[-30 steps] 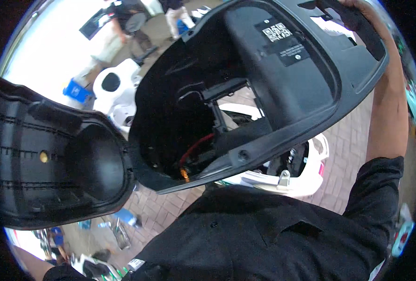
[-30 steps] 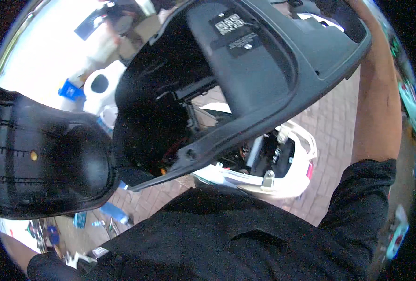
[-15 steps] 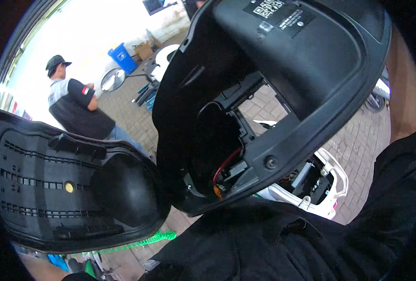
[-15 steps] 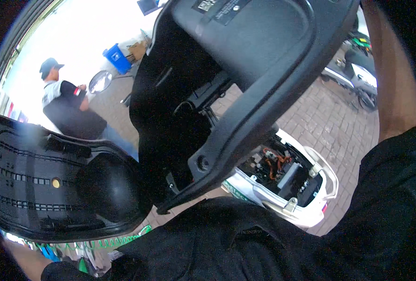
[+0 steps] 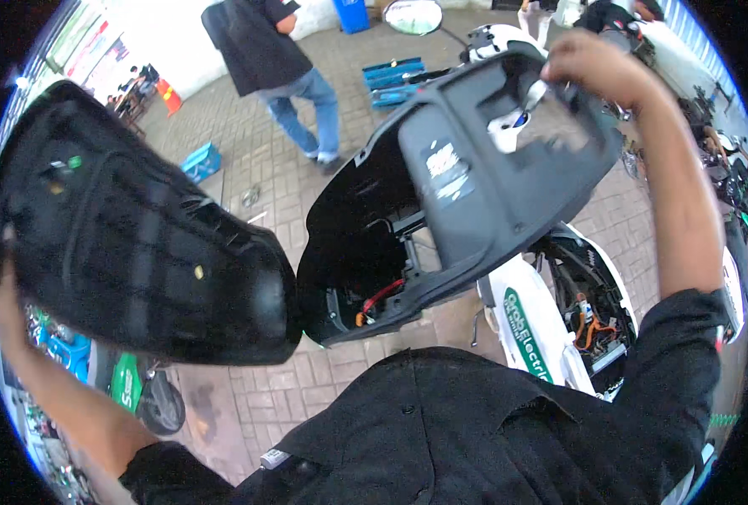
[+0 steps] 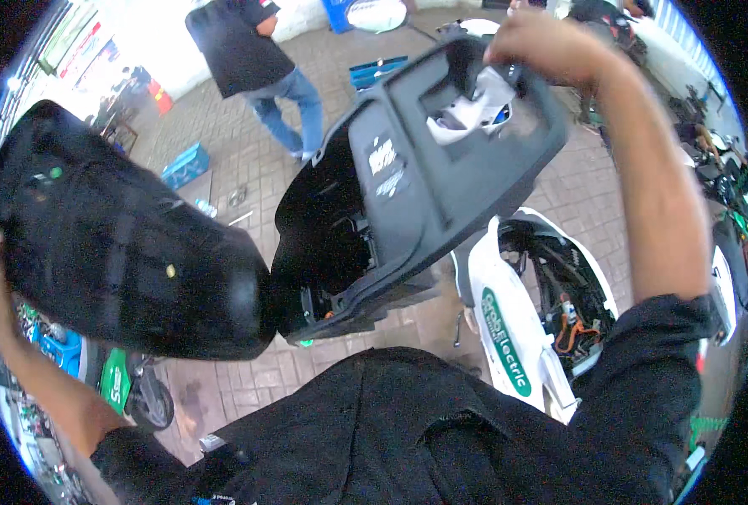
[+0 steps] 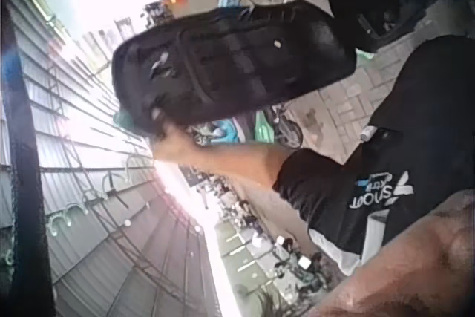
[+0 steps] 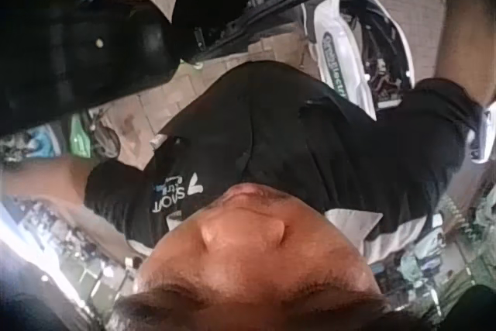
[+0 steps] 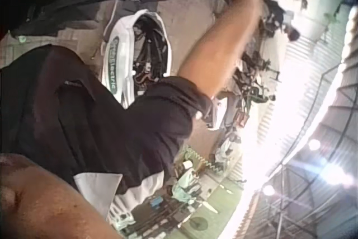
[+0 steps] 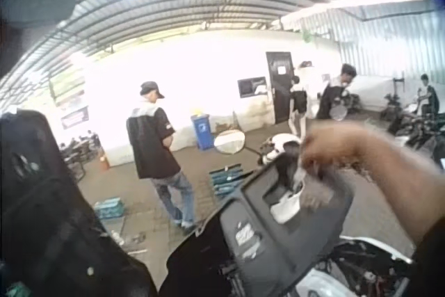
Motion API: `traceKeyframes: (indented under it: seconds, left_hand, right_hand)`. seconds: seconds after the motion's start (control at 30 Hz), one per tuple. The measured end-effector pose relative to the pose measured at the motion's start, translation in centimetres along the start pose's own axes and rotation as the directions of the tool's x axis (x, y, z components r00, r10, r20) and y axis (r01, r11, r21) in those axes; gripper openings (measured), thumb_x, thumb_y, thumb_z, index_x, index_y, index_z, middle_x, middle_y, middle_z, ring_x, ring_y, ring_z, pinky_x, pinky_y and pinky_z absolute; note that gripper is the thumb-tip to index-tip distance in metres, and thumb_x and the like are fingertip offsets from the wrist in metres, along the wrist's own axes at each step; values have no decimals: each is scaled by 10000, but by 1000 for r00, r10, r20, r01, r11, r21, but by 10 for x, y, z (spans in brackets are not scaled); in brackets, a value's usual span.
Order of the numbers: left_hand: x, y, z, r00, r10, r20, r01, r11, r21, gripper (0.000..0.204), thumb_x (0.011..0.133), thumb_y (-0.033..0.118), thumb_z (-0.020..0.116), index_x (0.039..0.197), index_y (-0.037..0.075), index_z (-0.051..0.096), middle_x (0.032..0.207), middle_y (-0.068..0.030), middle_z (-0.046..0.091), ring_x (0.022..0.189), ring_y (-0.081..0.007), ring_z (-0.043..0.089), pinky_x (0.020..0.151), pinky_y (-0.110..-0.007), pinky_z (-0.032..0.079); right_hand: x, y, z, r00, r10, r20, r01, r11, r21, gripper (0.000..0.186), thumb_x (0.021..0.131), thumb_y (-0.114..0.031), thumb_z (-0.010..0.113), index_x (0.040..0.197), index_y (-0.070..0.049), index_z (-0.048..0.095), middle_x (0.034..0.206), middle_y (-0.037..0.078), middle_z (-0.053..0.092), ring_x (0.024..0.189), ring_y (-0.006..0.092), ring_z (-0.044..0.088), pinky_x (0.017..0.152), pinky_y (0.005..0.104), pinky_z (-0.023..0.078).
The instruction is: The person unscrews and removes the seat and under-seat storage compartment from a scooter using a screwdriver, then works on the internal wiring and components near the battery area by hand.
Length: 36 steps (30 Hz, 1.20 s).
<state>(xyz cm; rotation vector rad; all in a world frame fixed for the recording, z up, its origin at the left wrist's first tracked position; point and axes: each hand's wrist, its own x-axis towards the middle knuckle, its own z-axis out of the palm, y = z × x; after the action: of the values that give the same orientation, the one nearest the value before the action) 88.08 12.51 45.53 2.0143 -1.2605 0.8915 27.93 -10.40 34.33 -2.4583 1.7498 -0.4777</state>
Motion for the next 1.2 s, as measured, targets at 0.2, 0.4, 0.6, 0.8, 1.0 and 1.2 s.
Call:
traceKeyframes:
  seconds: [0.2, 0.4, 0.6, 0.8, 1.0, 1.2]
  left_hand:
    - [-105, -18, 162, 967, 238, 89, -243, 969, 47, 387, 647, 24, 653, 1032, -5, 650, 820, -219, 636, 790, -406, 605, 721, -447, 469]
    - [-164, 5, 219, 942, 277, 188, -263, 960, -93, 402, 707, 28, 599, 1101, -42, 624, 865, -243, 625, 839, -419, 603, 754, -459, 464]
    - [-181, 45, 280, 871, 339, 354, -290, 939, -186, 490, 774, 183, 639, 1221, -13, 596, 804, -212, 631, 733, -412, 611, 671, -461, 476]
    - [-176, 115, 318, 850, 426, 310, -389, 904, -177, 584, 766, 275, 727, 1260, 4, 575, 775, -171, 631, 681, -373, 613, 631, -444, 483]
    - [-195, 122, 383, 791, 437, 427, -415, 897, -150, 784, 658, 322, 817, 1326, 38, 518, 763, -89, 627, 664, -312, 619, 588, -437, 477]
    - [-256, 129, 428, 755, 289, 589, -236, 957, -168, 752, 653, 364, 807, 1272, 59, 509, 871, -177, 650, 735, -390, 641, 629, -477, 508]
  right_hand:
    - [-51, -23, 209, 889, 283, 359, -376, 900, 221, 425, 759, -362, 686, 935, 24, 700, 828, 214, 690, 782, 313, 681, 728, 407, 526]
    - [-106, -12, 315, 814, 345, 468, -516, 799, 308, 417, 723, -336, 699, 868, 55, 683, 834, 260, 669, 802, 374, 669, 748, 421, 511]
    - [-120, 34, 344, 727, 429, 536, -642, 701, 310, 427, 736, -347, 682, 884, 54, 675, 837, 255, 668, 806, 387, 657, 747, 431, 507]
    - [-91, 71, 408, 742, 467, 481, -668, 453, 590, 340, 778, -224, 655, 893, 96, 633, 791, 207, 673, 779, 271, 685, 691, 382, 517]
    - [-59, 78, 404, 686, 520, 509, -705, 305, 640, 202, 784, -75, 613, 909, 83, 623, 764, 157, 681, 675, 206, 684, 608, 321, 529]
    - [-62, 23, 443, 691, 518, 504, -720, 433, 542, 231, 761, -140, 651, 871, 63, 645, 778, 157, 693, 673, 232, 670, 612, 344, 510]
